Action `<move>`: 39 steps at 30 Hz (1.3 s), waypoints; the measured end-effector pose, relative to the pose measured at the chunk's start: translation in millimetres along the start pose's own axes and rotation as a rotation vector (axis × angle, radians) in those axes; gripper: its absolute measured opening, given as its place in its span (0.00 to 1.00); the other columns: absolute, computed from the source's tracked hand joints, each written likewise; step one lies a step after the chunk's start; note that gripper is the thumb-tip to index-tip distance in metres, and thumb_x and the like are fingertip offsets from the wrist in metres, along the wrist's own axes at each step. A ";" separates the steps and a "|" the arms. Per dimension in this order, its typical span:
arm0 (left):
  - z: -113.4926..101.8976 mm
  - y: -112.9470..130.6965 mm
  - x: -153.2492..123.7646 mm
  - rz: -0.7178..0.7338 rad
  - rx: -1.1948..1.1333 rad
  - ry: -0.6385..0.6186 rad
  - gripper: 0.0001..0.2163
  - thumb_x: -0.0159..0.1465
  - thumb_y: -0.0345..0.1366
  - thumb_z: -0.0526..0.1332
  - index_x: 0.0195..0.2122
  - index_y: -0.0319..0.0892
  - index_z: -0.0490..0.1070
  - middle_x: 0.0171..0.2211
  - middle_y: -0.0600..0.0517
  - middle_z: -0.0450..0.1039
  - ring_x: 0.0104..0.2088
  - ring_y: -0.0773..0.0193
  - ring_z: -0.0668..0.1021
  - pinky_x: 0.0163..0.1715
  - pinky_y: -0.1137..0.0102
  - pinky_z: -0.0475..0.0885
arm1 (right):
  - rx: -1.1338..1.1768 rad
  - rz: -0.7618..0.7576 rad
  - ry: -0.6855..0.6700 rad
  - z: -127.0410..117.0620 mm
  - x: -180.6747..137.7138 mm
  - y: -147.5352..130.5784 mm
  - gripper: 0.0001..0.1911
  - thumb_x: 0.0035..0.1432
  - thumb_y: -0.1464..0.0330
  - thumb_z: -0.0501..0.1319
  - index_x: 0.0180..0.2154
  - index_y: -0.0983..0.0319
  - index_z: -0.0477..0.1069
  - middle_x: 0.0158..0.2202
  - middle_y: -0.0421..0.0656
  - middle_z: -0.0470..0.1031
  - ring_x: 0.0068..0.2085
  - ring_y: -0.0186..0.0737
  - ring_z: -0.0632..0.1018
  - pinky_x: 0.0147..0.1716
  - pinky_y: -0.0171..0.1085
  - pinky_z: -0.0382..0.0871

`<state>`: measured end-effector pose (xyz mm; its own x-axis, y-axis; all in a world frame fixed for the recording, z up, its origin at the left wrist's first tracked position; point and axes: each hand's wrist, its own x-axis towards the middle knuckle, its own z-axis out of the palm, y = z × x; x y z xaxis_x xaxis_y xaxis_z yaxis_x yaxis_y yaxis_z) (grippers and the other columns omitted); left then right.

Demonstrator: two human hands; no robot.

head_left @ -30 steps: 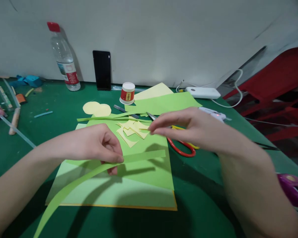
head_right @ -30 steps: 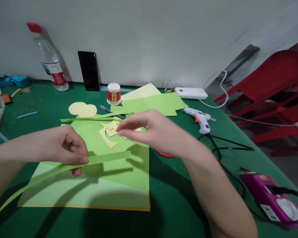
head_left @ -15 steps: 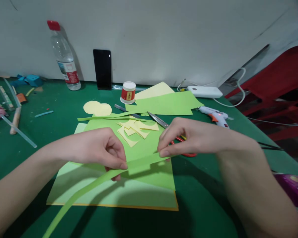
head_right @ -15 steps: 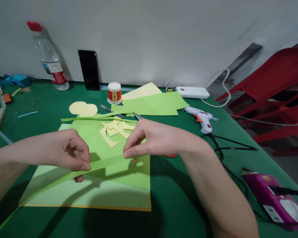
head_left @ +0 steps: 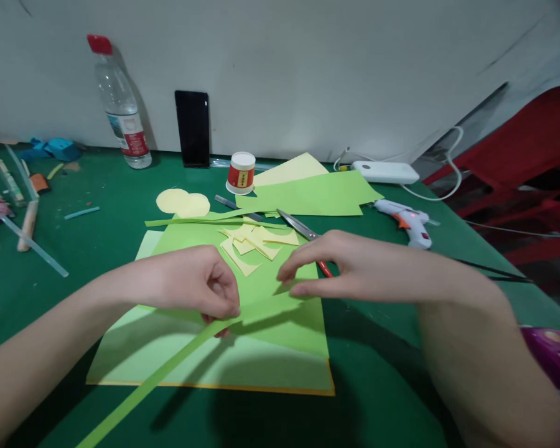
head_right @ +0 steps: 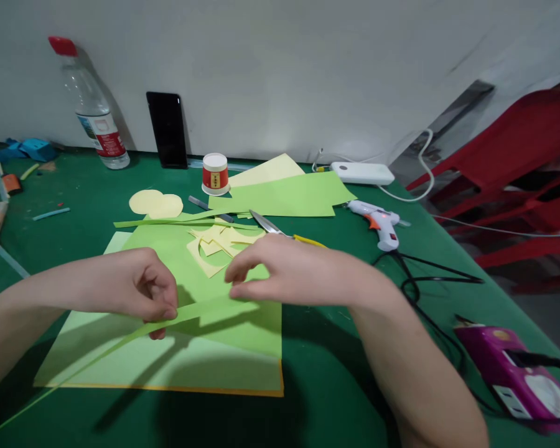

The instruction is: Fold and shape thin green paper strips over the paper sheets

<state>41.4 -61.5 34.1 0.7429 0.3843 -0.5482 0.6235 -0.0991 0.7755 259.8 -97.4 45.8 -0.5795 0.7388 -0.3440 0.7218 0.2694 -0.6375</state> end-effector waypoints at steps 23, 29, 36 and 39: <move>-11.0 -7.4 -10.6 0.035 0.157 0.152 0.08 0.54 0.38 0.59 0.25 0.41 0.74 0.22 0.55 0.74 0.22 0.71 0.71 0.19 0.81 0.63 | 0.027 0.145 0.065 -30.4 -16.4 24.6 0.14 0.48 0.58 0.61 0.26 0.61 0.77 0.28 0.42 0.77 0.29 0.38 0.74 0.26 0.34 0.65; -5.9 -6.6 -10.2 0.059 0.168 0.133 0.06 0.54 0.33 0.57 0.26 0.41 0.72 0.24 0.56 0.74 0.25 0.70 0.74 0.23 0.80 0.66 | -0.052 0.080 0.043 -19.8 -10.4 16.0 0.16 0.53 0.56 0.57 0.34 0.59 0.76 0.35 0.43 0.77 0.33 0.39 0.75 0.28 0.34 0.65; 3.1 0.4 -7.4 0.168 0.357 0.368 0.07 0.57 0.35 0.55 0.27 0.41 0.71 0.24 0.55 0.73 0.24 0.70 0.73 0.24 0.78 0.63 | 0.102 -0.027 0.144 10.4 5.7 -10.9 0.13 0.56 0.62 0.54 0.34 0.61 0.75 0.29 0.39 0.76 0.27 0.32 0.71 0.24 0.30 0.60; 7.0 5.0 -5.7 0.206 0.384 0.456 0.09 0.59 0.37 0.55 0.32 0.42 0.74 0.25 0.55 0.75 0.24 0.69 0.73 0.23 0.78 0.62 | 0.165 -0.043 0.205 16.4 9.7 -13.0 0.11 0.54 0.65 0.56 0.30 0.62 0.75 0.25 0.38 0.75 0.25 0.31 0.70 0.23 0.29 0.59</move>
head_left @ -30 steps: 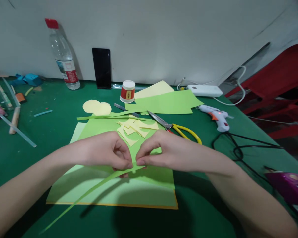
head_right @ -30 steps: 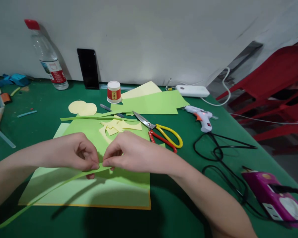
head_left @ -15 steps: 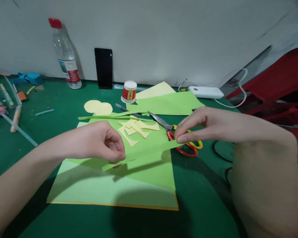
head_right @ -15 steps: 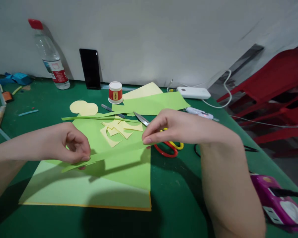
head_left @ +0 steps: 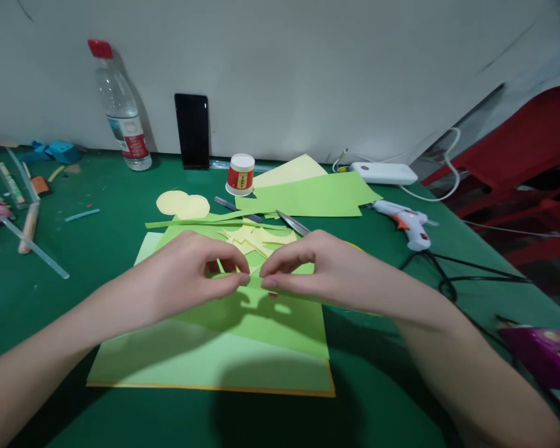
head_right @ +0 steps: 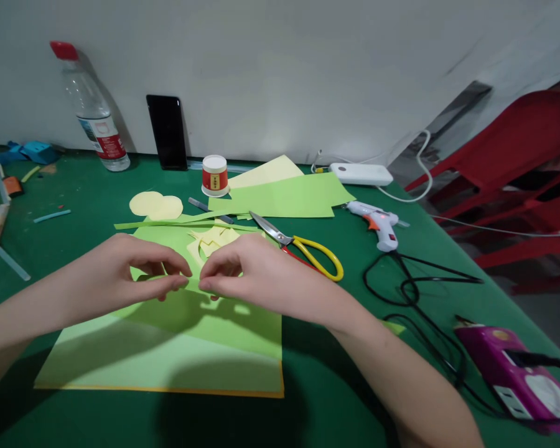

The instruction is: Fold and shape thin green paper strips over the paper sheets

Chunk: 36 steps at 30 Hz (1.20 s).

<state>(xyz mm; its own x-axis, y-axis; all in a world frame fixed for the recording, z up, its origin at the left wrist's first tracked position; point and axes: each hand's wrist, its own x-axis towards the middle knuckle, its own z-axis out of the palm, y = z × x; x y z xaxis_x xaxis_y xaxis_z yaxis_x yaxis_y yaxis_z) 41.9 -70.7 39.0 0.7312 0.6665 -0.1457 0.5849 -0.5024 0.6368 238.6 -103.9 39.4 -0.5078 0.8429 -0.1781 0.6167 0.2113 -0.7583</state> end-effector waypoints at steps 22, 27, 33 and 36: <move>-8.4 6.0 0.7 -0.091 -0.186 0.172 0.06 0.52 0.36 0.63 0.23 0.41 0.77 0.18 0.56 0.74 0.18 0.72 0.69 0.15 0.79 0.58 | -0.131 -0.046 0.213 2.0 -5.2 -6.4 0.10 0.52 0.69 0.59 0.25 0.63 0.77 0.17 0.37 0.71 0.17 0.25 0.56 0.15 0.30 0.48; -12.7 -0.6 6.3 -0.202 -0.364 0.078 0.05 0.51 0.36 0.65 0.24 0.41 0.76 0.20 0.56 0.76 0.22 0.70 0.75 0.20 0.81 0.66 | -0.059 -0.012 0.180 -0.3 0.8 -6.4 0.10 0.52 0.67 0.59 0.24 0.63 0.76 0.20 0.38 0.74 0.19 0.26 0.62 0.17 0.29 0.54; -12.8 -7.4 9.1 -0.248 -0.557 -0.010 0.07 0.53 0.38 0.64 0.26 0.40 0.76 0.22 0.54 0.77 0.23 0.69 0.77 0.24 0.79 0.74 | 0.105 0.061 0.083 -4.7 4.7 -1.3 0.08 0.52 0.68 0.58 0.27 0.62 0.74 0.24 0.39 0.76 0.25 0.30 0.72 0.22 0.28 0.62; -10.2 -4.6 7.8 -0.231 -0.564 -0.008 0.05 0.53 0.35 0.64 0.25 0.41 0.76 0.22 0.55 0.77 0.23 0.70 0.78 0.23 0.81 0.74 | 0.148 0.053 0.022 -2.3 5.5 -1.7 0.08 0.53 0.67 0.58 0.28 0.62 0.75 0.24 0.39 0.77 0.25 0.30 0.73 0.23 0.28 0.62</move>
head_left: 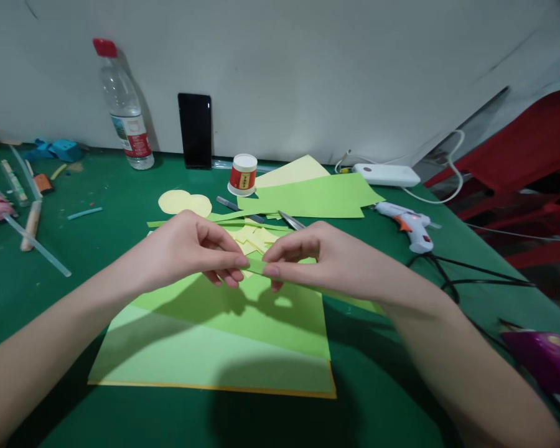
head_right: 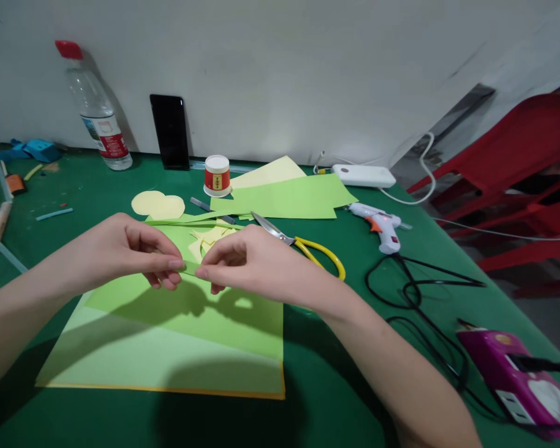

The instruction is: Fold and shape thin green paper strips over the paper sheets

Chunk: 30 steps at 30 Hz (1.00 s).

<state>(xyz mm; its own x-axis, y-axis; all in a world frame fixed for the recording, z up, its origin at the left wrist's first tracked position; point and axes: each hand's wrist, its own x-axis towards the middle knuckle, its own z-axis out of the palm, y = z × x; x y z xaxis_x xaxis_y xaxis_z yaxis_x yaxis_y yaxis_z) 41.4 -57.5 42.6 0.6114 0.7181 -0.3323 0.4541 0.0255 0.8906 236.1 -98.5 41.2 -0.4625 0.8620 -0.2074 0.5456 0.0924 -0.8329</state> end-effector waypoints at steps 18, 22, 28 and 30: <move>3.0 1.5 -4.1 0.059 0.068 0.006 0.03 0.53 0.34 0.63 0.24 0.44 0.76 0.21 0.59 0.77 0.22 0.72 0.77 0.24 0.83 0.73 | 0.043 0.020 0.023 6.0 1.3 -2.2 0.10 0.52 0.66 0.58 0.26 0.63 0.76 0.23 0.38 0.77 0.23 0.28 0.71 0.19 0.27 0.60; 6.1 4.5 -5.6 0.044 0.039 0.040 0.02 0.52 0.33 0.64 0.23 0.43 0.76 0.20 0.60 0.76 0.21 0.72 0.77 0.23 0.83 0.73 | 0.003 0.006 0.073 6.3 -0.6 -4.7 0.09 0.51 0.68 0.59 0.26 0.62 0.76 0.22 0.38 0.77 0.23 0.28 0.72 0.21 0.28 0.61; -0.3 5.6 -4.5 0.070 -0.007 0.114 0.01 0.51 0.32 0.65 0.23 0.42 0.76 0.20 0.58 0.76 0.21 0.71 0.77 0.22 0.82 0.73 | -0.074 -0.028 0.171 2.2 -6.8 -7.8 0.10 0.50 0.70 0.59 0.21 0.63 0.76 0.19 0.39 0.75 0.18 0.27 0.67 0.15 0.29 0.55; -4.2 4.2 -3.9 0.080 -0.010 0.138 0.01 0.50 0.31 0.66 0.23 0.42 0.76 0.20 0.57 0.77 0.22 0.71 0.77 0.23 0.81 0.73 | -0.092 -0.031 0.190 0.3 -8.2 -7.9 0.11 0.50 0.70 0.58 0.20 0.63 0.76 0.18 0.39 0.73 0.17 0.27 0.65 0.14 0.30 0.54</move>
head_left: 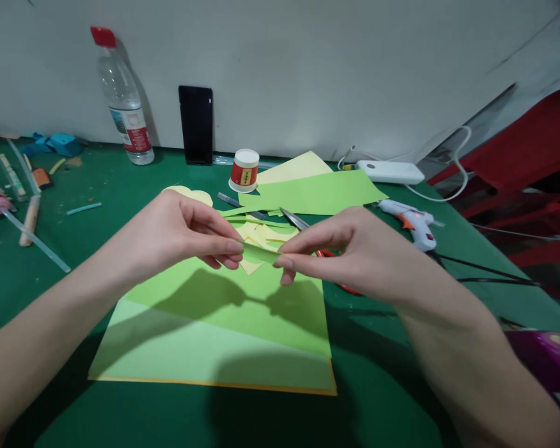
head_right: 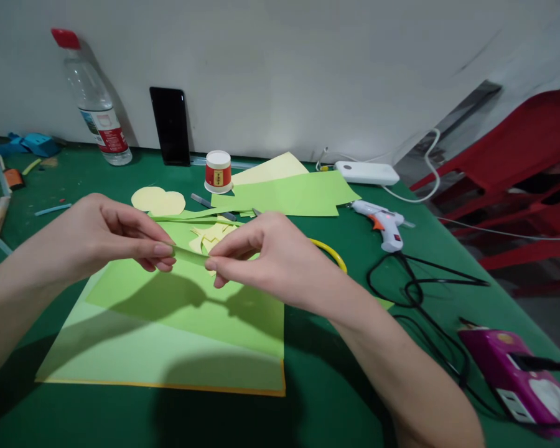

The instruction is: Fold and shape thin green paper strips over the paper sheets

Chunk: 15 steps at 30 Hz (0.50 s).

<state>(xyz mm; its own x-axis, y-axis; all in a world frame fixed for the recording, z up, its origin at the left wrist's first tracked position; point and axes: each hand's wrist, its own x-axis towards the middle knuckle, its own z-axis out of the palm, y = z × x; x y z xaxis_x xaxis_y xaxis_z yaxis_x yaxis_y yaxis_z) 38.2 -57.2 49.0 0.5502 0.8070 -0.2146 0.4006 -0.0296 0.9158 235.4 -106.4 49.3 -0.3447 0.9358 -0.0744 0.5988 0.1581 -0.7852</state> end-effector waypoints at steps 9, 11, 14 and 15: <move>2.2 -3.9 -4.5 0.113 0.054 0.045 0.07 0.57 0.39 0.60 0.31 0.44 0.77 0.29 0.56 0.79 0.32 0.66 0.79 0.29 0.79 0.73 | -0.004 0.022 0.008 -0.7 -0.3 3.2 0.09 0.48 0.72 0.59 0.21 0.62 0.76 0.16 0.36 0.71 0.15 0.24 0.58 0.13 0.30 0.47; 8.5 -2.2 -5.6 0.119 0.111 0.088 0.07 0.55 0.39 0.61 0.33 0.45 0.77 0.31 0.57 0.79 0.34 0.67 0.79 0.31 0.81 0.72 | -0.003 0.006 -0.008 0.7 -1.4 2.9 0.09 0.48 0.73 0.58 0.21 0.62 0.76 0.15 0.36 0.70 0.15 0.23 0.56 0.13 0.30 0.47; 21.1 -0.3 -7.7 0.146 0.161 0.071 0.06 0.53 0.36 0.63 0.31 0.44 0.77 0.29 0.58 0.78 0.30 0.68 0.78 0.28 0.82 0.71 | -0.043 -0.023 -0.021 3.9 -2.9 2.0 0.11 0.48 0.73 0.57 0.20 0.62 0.76 0.15 0.35 0.69 0.15 0.24 0.56 0.13 0.30 0.46; 25.1 -0.4 -8.6 0.179 0.180 0.069 0.05 0.53 0.35 0.63 0.29 0.44 0.77 0.28 0.58 0.78 0.28 0.68 0.78 0.27 0.81 0.71 | -0.062 -0.029 -0.019 5.1 -3.5 1.7 0.11 0.48 0.73 0.57 0.20 0.62 0.76 0.15 0.36 0.70 0.15 0.24 0.57 0.13 0.31 0.47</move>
<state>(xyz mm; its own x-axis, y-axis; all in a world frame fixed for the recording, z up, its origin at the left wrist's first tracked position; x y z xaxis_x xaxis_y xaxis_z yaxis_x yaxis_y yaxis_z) 51.7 -79.0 42.0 0.5755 0.8174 -0.0257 0.4290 -0.2750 0.8604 233.9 -111.0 45.1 -0.3760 0.9244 -0.0645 0.6320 0.2049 -0.7474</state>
